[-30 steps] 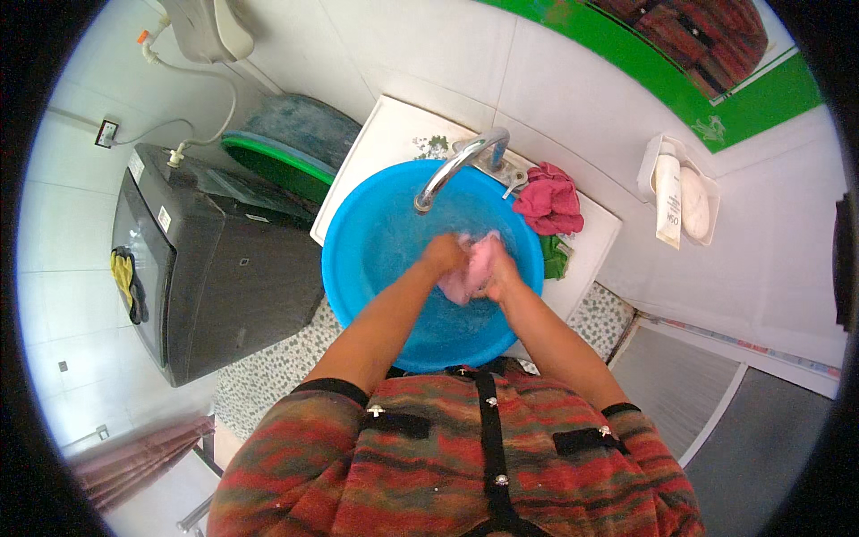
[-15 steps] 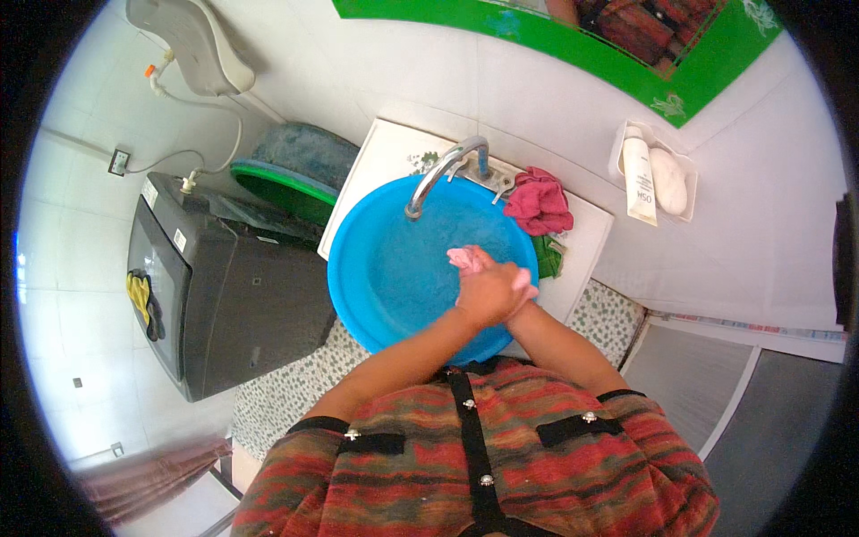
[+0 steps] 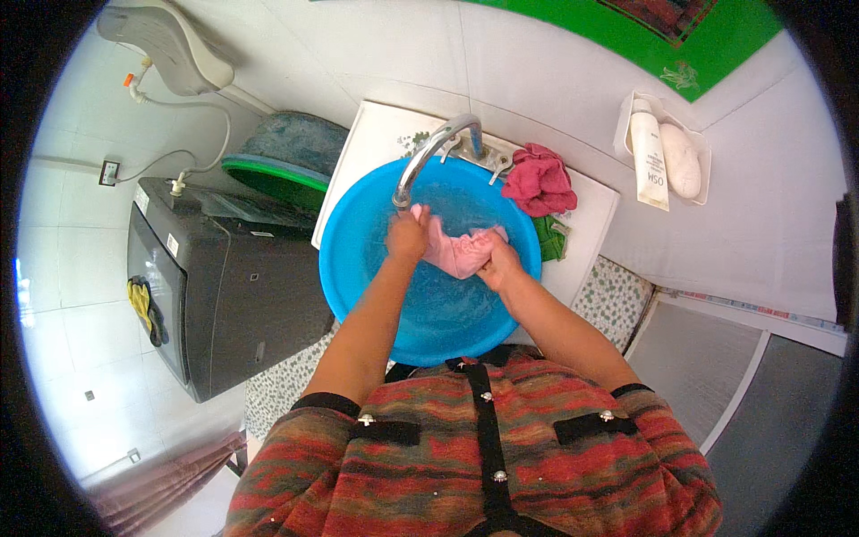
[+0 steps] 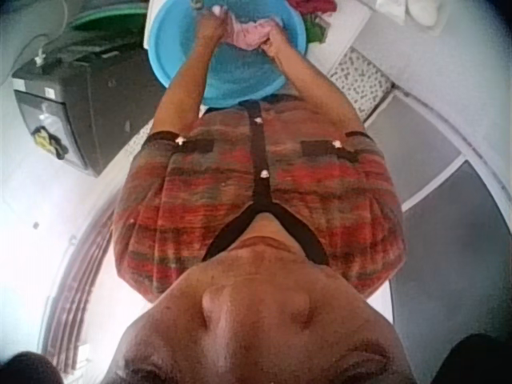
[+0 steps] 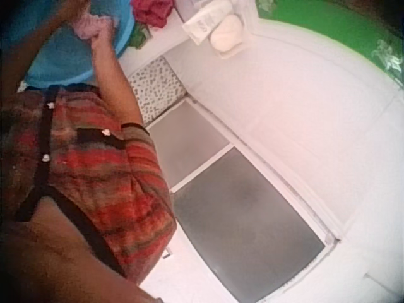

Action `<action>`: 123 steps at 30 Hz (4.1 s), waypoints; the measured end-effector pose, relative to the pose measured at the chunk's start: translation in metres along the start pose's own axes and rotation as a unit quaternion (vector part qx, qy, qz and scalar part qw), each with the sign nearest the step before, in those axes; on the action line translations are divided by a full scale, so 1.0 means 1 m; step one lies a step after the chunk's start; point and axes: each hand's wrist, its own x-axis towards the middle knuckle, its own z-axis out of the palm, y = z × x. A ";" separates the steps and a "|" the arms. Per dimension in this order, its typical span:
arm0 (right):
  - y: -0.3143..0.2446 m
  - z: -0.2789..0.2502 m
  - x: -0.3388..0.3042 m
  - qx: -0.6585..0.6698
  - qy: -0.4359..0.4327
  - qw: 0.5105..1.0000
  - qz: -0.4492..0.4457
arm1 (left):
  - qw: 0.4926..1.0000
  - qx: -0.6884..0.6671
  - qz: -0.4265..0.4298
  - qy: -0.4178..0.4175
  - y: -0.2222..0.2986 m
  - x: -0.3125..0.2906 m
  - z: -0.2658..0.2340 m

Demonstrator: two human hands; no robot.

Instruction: The person wipes a metal door with a pink cloth, removes a protective film strip from the door frame, and continues wiping the surface. The person then rinses the cloth in a blue basin at the sink.

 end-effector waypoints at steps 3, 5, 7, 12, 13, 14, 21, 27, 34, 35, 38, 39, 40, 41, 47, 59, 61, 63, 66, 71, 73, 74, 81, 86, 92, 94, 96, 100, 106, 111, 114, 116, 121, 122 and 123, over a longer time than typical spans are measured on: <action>-0.003 -0.001 0.001 -0.092 0.085 0.991 0.036 | 0.997 0.052 0.049 -0.014 0.006 -0.009 0.015; -0.004 0.002 0.000 -0.113 0.099 0.987 0.048 | 0.981 0.138 0.136 -0.006 0.008 -0.024 0.029; -0.005 0.005 -0.002 -0.134 0.097 0.984 0.061 | 0.955 0.194 0.217 -0.049 0.007 -0.033 0.041; -0.010 0.011 -0.011 -0.149 0.090 0.980 0.095 | 0.944 0.176 0.258 -0.103 0.006 -0.019 0.060; -0.010 0.013 -0.012 -0.165 0.092 0.978 0.086 | 0.949 0.138 0.230 -0.166 0.007 -0.011 0.059; -0.010 0.015 -0.013 -0.176 0.101 0.976 0.084 | 0.954 0.099 0.206 -0.192 0.009 -0.007 0.057; -0.002 0.010 -0.010 -0.136 -0.084 0.987 -0.021 | 0.949 -0.227 0.019 -0.219 0.066 -0.048 -0.007; 0.015 -0.002 0.004 -0.225 -0.250 0.919 -0.207 | 0.917 -0.331 0.203 -0.091 0.116 -0.113 -0.056; 0.008 0.004 -0.009 0.086 -0.392 0.912 0.091 | 0.974 -0.070 0.208 -0.062 0.092 -0.074 -0.030; 0.006 0.006 -0.013 0.029 -0.351 0.922 0.159 | 0.983 -0.083 0.155 -0.055 0.082 -0.061 -0.022; 0.004 0.018 -0.020 -0.014 -0.230 0.959 0.163 | 0.988 -0.081 0.132 -0.019 0.043 -0.031 -0.006; 0.005 0.022 -0.020 -0.012 -0.218 0.966 0.141 | 0.989 -0.059 0.136 -0.015 0.037 -0.026 -0.001; 0.006 0.025 -0.020 0.000 -0.246 0.962 0.117 | 0.991 -0.031 0.126 -0.033 0.031 -0.022 0.003; 0.006 0.026 -0.019 -0.019 -0.165 0.983 0.080 | 0.990 -0.006 0.125 -0.059 0.025 -0.017 0.006; -0.004 0.007 -0.010 -0.115 0.014 0.993 0.020 | 0.987 0.044 0.153 0.019 -0.001 -0.004 0.014; -0.019 0.025 -0.031 -0.189 0.039 0.977 0.093 | 0.976 0.019 0.152 -0.157 0.009 -0.009 0.032; -0.018 0.024 -0.029 -0.195 0.022 0.977 0.077 | 0.971 -0.048 0.121 -0.201 0.020 -0.011 0.018; -0.013 0.020 -0.023 -0.141 -0.053 0.987 0.048 | 0.955 -0.074 0.141 -0.252 0.033 -0.019 0.000; -0.008 0.014 -0.003 -0.150 -0.122 0.981 0.000 | 0.942 -0.205 0.119 -0.237 0.073 -0.054 -0.026; -0.001 -0.006 -0.004 -0.273 -0.394 0.854 -0.201 | 0.948 -0.210 0.235 -0.050 0.129 -0.114 -0.044; -0.002 -0.009 -0.007 -0.377 -0.299 0.848 -0.222 | 0.938 -0.205 0.264 -0.088 0.124 -0.119 -0.045; -0.002 -0.006 -0.006 -0.354 -0.294 0.868 -0.189 | 0.938 -0.178 0.274 -0.116 0.121 -0.119 -0.044; -0.005 0.007 -0.002 -0.026 -0.522 0.852 0.025 | 0.963 -0.076 0.252 0.051 0.083 -0.077 -0.026; -0.011 0.012 -0.014 -0.016 -0.187 0.976 0.111 | 0.966 -0.005 0.258 0.033 0.036 -0.025 0.005; -0.020 0.015 -0.019 -0.144 -0.013 0.989 0.018 | 0.994 0.034 0.101 0.009 0.005 -0.016 0.007; -0.022 0.008 -0.013 -0.203 0.050 0.975 0.072 | 0.996 0.034 0.083 0.013 0.004 -0.023 0.012; -0.022 -0.003 -0.002 -0.233 0.068 0.964 0.108 | 0.992 -0.072 0.050 -0.090 0.013 -0.025 0.024; -0.017 -0.019 0.024 -0.150 -0.094 0.984 0.029 | 0.910 -0.224 0.088 -0.336 0.041 -0.021 0.045; -0.028 -0.013 0.011 -0.781 -0.228 0.510 -0.278 | 0.970 0.032 0.230 0.069 0.114 -0.097 0.009; -0.007 0.002 -0.022 -0.650 -0.308 0.597 -0.356 | 0.924 -0.173 0.307 -0.150 0.124 -0.117 -0.034; 0.000 0.012 -0.025 -0.599 -0.301 0.647 -0.363 | 0.953 -0.132 0.254 -0.100 0.116 -0.114 -0.040; -0.001 0.017 -0.023 -0.430 -0.325 0.817 -0.206 | 0.984 -0.104 0.135 -0.050 0.108 -0.103 -0.038; -0.006 0.020 -0.017 0.007 -0.210 0.970 0.126 | 0.971 -0.063 0.233 -0.010 0.049 -0.041 -0.024; -0.008 0.020 -0.015 -0.001 -0.220 0.968 0.119 | 0.975 -0.073 0.211 -0.014 0.045 -0.035 -0.018; -0.008 0.020 -0.013 -0.007 -0.224 0.968 0.110 | 0.976 -0.090 0.196 -0.028 0.039 -0.030 -0.013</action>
